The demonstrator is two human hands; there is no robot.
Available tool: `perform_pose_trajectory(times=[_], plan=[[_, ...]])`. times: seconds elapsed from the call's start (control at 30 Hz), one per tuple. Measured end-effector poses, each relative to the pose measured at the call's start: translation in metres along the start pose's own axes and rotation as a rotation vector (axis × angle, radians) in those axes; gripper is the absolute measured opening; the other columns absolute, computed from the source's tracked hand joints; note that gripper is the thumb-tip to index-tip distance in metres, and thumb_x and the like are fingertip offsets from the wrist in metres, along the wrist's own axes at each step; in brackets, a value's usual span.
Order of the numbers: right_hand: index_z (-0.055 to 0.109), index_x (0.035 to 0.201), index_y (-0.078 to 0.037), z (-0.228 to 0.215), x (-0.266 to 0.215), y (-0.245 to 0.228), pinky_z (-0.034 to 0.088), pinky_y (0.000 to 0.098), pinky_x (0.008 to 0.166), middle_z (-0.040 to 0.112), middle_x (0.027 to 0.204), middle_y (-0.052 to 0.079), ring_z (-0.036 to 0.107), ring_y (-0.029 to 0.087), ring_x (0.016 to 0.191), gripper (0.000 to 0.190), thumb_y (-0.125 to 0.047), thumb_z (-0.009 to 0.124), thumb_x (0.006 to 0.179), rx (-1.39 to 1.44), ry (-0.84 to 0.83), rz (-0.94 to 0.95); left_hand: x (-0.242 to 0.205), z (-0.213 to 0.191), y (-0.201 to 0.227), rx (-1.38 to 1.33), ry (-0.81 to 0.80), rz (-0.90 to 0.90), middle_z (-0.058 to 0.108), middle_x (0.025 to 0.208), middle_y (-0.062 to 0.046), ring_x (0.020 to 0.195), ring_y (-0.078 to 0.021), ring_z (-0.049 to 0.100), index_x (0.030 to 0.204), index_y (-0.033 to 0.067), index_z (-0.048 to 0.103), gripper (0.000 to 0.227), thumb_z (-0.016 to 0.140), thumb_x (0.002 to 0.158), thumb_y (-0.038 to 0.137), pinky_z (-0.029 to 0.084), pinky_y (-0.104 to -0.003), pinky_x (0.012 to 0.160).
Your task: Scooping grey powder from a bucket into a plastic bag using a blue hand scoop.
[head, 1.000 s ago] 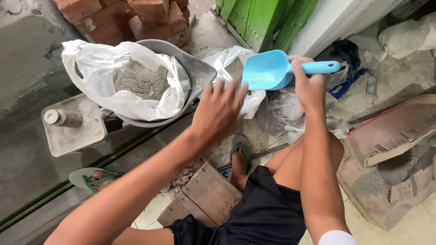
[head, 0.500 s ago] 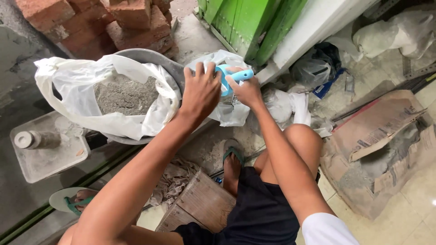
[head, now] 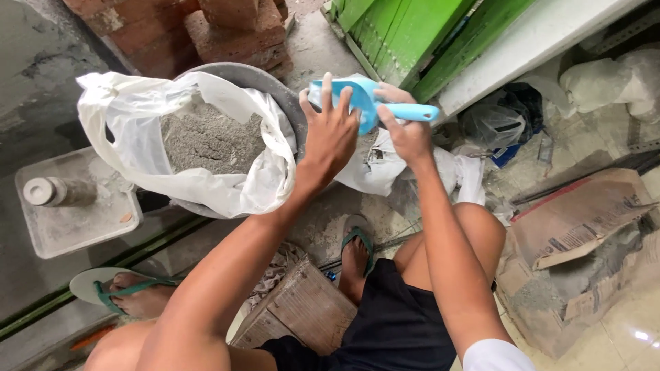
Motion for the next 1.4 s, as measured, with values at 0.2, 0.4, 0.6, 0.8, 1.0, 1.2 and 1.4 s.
perform_pose_trajectory(times=[0.2, 0.4, 0.6, 0.8, 1.0, 1.2, 1.4], plan=[[0.078, 0.110, -0.014, -0.018, -0.009, 0.046, 0.056, 0.0437, 0.094, 0.069, 0.126, 0.009, 0.067, 0.029, 0.118, 0.018, -0.025, 0.067, 0.100, -0.316, 0.086, 0.097, 0.025, -0.011, -0.038, -0.379, -0.093, -0.446, 0.065, 0.111, -0.004, 0.117, -0.0308, 0.052, 0.100, 0.0153, 0.062, 0.024, 0.047, 0.103, 0.034, 0.036, -0.050, 0.092], [0.063, 0.135, -0.004, 0.006, -0.025, 0.106, 0.047, 0.0592, 0.109, 0.057, 0.139, 0.029, 0.057, 0.049, 0.128, 0.050, -0.025, 0.079, 0.092, -0.345, 0.068, 0.328, -0.007, 0.012, -0.042, -0.277, 0.094, -0.456, 0.058, 0.085, 0.011, 0.098, -0.0174, 0.058, 0.107, 0.0266, 0.056, 0.009, 0.055, 0.104, 0.035, 0.033, -0.045, 0.083], [0.074, 0.125, -0.025, 0.041, -0.027, 0.113, 0.050, 0.0643, 0.101, 0.052, 0.144, 0.026, 0.056, 0.052, 0.128, 0.027, -0.021, 0.072, 0.098, -0.469, -0.069, 0.150, -0.015, -0.015, -0.043, -0.398, 0.091, -0.506, 0.067, 0.092, 0.004, 0.104, -0.0204, 0.061, 0.106, 0.0206, 0.056, 0.008, 0.052, 0.106, 0.027, 0.036, -0.041, 0.085], [0.075, 0.120, -0.028, 0.042, -0.015, 0.075, 0.040, 0.0638, 0.113, 0.048, 0.151, 0.019, 0.045, 0.052, 0.139, 0.027, -0.020, 0.072, 0.094, -0.692, -0.046, 0.190, -0.025, -0.017, -0.047, -0.453, 0.174, -0.523, 0.067, 0.095, 0.004, 0.108, -0.0199, 0.061, 0.102, 0.0196, 0.057, 0.008, 0.054, 0.106, 0.026, 0.039, -0.039, 0.086], [0.076, 0.117, -0.021, 0.057, -0.019, 0.126, 0.026, 0.0550, 0.124, 0.056, 0.142, 0.026, 0.051, 0.046, 0.138, 0.027, -0.012, 0.071, 0.093, -0.555, -0.079, 0.133, -0.025, -0.020, -0.050, -0.504, 0.205, -0.544, 0.067, 0.097, 0.005, 0.110, -0.0192, 0.060, 0.101, 0.0208, 0.059, 0.008, 0.055, 0.106, 0.026, 0.042, -0.036, 0.087], [0.074, 0.117, -0.024, 0.056, -0.010, 0.137, 0.031, 0.0564, 0.121, 0.056, 0.143, 0.028, 0.054, 0.051, 0.131, 0.024, -0.014, 0.068, 0.095, -0.441, -0.056, 0.147, -0.026, -0.020, -0.052, -0.542, 0.249, -0.568, 0.069, 0.099, 0.001, 0.111, -0.0243, 0.060, 0.100, 0.0171, 0.060, 0.009, 0.056, 0.105, 0.024, 0.044, -0.039, 0.088], [0.077, 0.111, -0.032, 0.056, -0.012, 0.101, 0.038, 0.0531, 0.120, 0.059, 0.145, 0.020, 0.057, 0.048, 0.128, 0.024, -0.018, 0.069, 0.094, -0.280, -0.142, 0.103, -0.026, -0.021, -0.054, -0.592, 0.237, -0.601, 0.070, 0.098, -0.001, 0.111, -0.0251, 0.060, 0.103, 0.0160, 0.063, 0.010, 0.055, 0.106, 0.022, 0.043, -0.040, 0.092]])
Point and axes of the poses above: each hand's wrist, its own x-axis towards the middle knuckle, its own z-axis out of the palm, y = z × x, the point moved 6 cm from there along x, towards the middle knuckle
